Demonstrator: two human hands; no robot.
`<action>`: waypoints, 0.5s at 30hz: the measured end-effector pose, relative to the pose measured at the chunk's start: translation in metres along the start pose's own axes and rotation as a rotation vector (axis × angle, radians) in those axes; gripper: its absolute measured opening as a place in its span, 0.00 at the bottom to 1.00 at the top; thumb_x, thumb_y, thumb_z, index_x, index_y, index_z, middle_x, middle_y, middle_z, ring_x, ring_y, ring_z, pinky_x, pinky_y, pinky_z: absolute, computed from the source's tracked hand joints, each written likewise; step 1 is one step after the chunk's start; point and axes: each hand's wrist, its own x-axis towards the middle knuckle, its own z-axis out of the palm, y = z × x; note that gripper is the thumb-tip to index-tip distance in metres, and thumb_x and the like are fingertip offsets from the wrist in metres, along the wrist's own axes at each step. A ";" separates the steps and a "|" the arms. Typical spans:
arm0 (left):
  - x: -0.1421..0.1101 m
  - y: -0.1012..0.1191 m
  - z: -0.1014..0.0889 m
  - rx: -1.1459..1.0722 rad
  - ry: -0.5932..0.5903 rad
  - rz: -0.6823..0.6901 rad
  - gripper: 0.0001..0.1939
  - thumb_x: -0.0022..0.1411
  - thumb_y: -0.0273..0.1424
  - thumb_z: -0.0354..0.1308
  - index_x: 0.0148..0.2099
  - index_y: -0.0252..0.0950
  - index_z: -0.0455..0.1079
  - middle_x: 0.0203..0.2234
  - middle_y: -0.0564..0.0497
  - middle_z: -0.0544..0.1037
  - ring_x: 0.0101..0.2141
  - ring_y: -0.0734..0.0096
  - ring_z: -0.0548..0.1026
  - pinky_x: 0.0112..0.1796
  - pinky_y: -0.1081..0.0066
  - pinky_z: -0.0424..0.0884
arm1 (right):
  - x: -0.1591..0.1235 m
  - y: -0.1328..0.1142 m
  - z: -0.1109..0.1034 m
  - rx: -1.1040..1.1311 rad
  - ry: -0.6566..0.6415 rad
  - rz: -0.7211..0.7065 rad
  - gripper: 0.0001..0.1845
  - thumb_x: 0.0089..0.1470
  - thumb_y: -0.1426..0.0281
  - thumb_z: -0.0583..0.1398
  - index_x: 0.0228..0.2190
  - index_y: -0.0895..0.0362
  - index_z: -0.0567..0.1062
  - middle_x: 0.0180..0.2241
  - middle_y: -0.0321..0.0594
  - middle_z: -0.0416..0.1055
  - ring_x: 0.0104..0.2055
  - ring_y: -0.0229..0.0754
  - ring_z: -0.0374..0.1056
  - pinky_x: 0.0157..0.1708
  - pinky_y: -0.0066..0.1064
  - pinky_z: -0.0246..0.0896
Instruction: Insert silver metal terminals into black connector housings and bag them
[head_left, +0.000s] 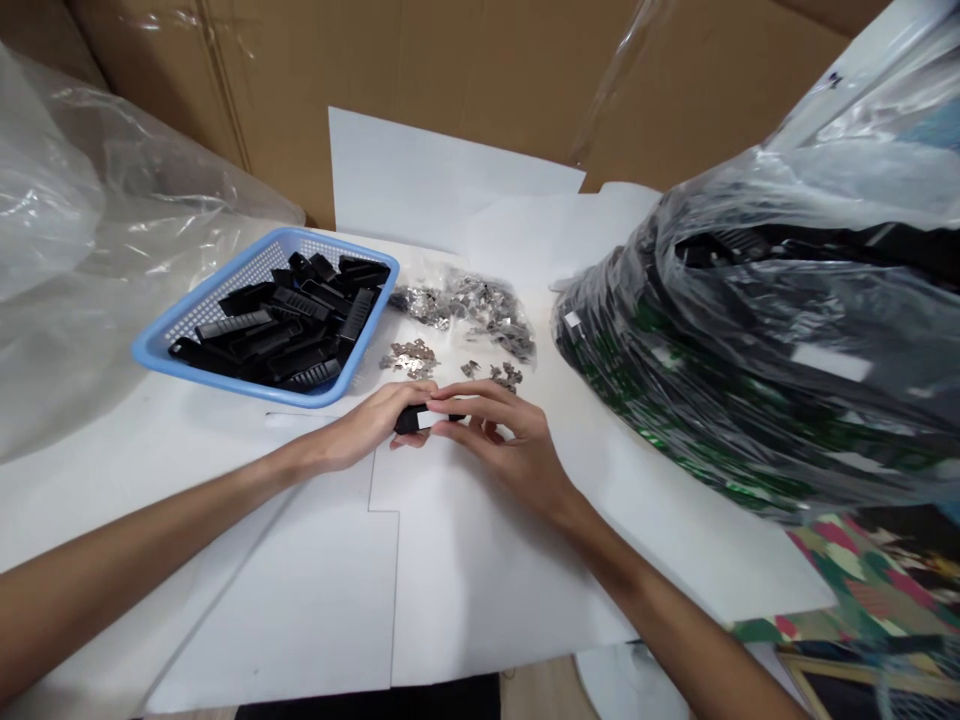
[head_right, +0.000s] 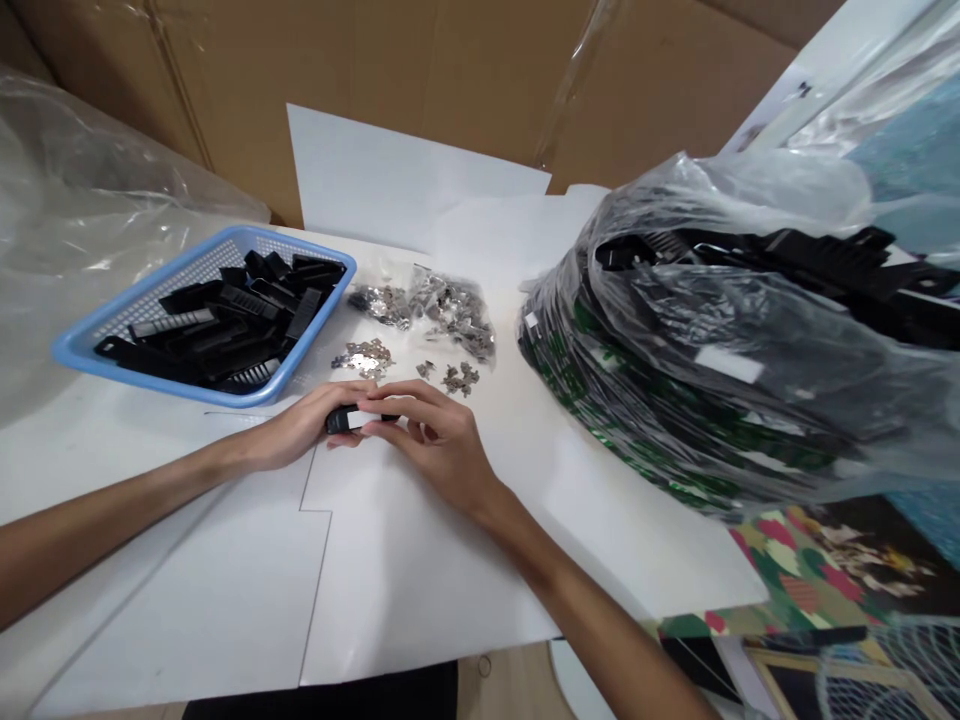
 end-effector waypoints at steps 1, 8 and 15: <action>0.000 0.003 0.000 0.001 0.001 0.000 0.16 0.71 0.38 0.46 0.37 0.38 0.72 0.31 0.50 0.74 0.28 0.70 0.68 0.34 0.69 0.69 | 0.002 -0.001 -0.005 -0.003 -0.032 0.022 0.12 0.60 0.68 0.68 0.47 0.46 0.84 0.50 0.40 0.77 0.32 0.35 0.69 0.25 0.28 0.63; 0.001 0.032 0.005 0.026 -0.060 -0.014 0.20 0.74 0.38 0.40 0.29 0.38 0.60 0.21 0.55 0.64 0.25 0.70 0.63 0.35 0.68 0.66 | 0.025 0.030 -0.048 -0.389 0.057 0.264 0.13 0.63 0.63 0.63 0.44 0.55 0.83 0.43 0.44 0.76 0.31 0.39 0.70 0.30 0.31 0.66; 0.002 0.029 0.010 0.050 0.039 -0.047 0.16 0.73 0.39 0.43 0.32 0.38 0.60 0.27 0.55 0.62 0.27 0.71 0.63 0.30 0.72 0.66 | 0.044 0.061 -0.030 -0.498 0.077 0.278 0.10 0.61 0.67 0.62 0.40 0.55 0.84 0.40 0.44 0.77 0.32 0.43 0.71 0.38 0.37 0.66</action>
